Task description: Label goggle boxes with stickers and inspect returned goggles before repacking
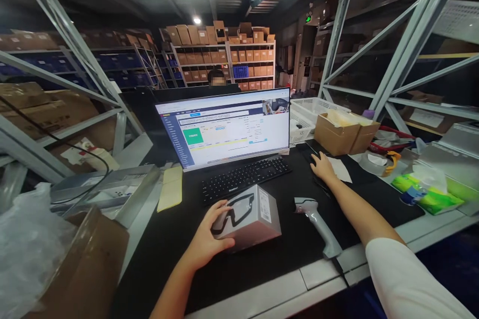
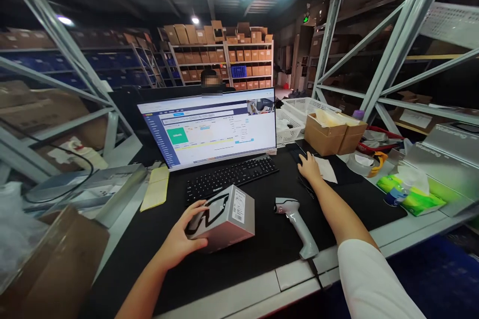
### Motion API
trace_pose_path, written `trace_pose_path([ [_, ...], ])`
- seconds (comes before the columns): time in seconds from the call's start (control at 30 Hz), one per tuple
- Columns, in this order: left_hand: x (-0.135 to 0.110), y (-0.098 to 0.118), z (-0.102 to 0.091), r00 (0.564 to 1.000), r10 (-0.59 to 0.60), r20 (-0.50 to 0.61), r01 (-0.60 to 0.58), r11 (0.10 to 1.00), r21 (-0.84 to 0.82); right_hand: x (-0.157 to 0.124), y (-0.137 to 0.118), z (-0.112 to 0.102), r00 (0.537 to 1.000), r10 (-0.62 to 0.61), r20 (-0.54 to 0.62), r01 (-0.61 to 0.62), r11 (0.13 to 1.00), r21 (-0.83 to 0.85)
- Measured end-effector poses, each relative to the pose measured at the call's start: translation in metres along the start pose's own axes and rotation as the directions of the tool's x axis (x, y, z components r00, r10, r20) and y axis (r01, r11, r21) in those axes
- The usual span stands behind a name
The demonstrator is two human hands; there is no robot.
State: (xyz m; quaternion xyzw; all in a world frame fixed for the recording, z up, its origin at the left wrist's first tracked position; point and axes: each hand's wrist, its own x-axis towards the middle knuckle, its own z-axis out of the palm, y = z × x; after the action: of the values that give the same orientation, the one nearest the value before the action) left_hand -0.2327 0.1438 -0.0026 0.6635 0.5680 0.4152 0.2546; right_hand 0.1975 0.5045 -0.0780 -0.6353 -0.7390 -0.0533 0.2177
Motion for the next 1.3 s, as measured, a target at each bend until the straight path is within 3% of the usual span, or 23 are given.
trace_pose_path([
  [0.4, -0.001, 0.001, 0.002, 0.997, -0.062, 0.049, 0.062, 0.998, 0.009, 0.004, 0.014, 0.023, 0.998, -0.007, -0.06, 0.008, 1.0, 0.015],
  [1.3, -0.002, -0.006, 0.002, 0.992, -0.084, 0.093, 0.082, 0.996, 0.023, 0.003, 0.014, 0.024, 0.996, -0.005, -0.088, 0.009, 0.999, 0.048],
])
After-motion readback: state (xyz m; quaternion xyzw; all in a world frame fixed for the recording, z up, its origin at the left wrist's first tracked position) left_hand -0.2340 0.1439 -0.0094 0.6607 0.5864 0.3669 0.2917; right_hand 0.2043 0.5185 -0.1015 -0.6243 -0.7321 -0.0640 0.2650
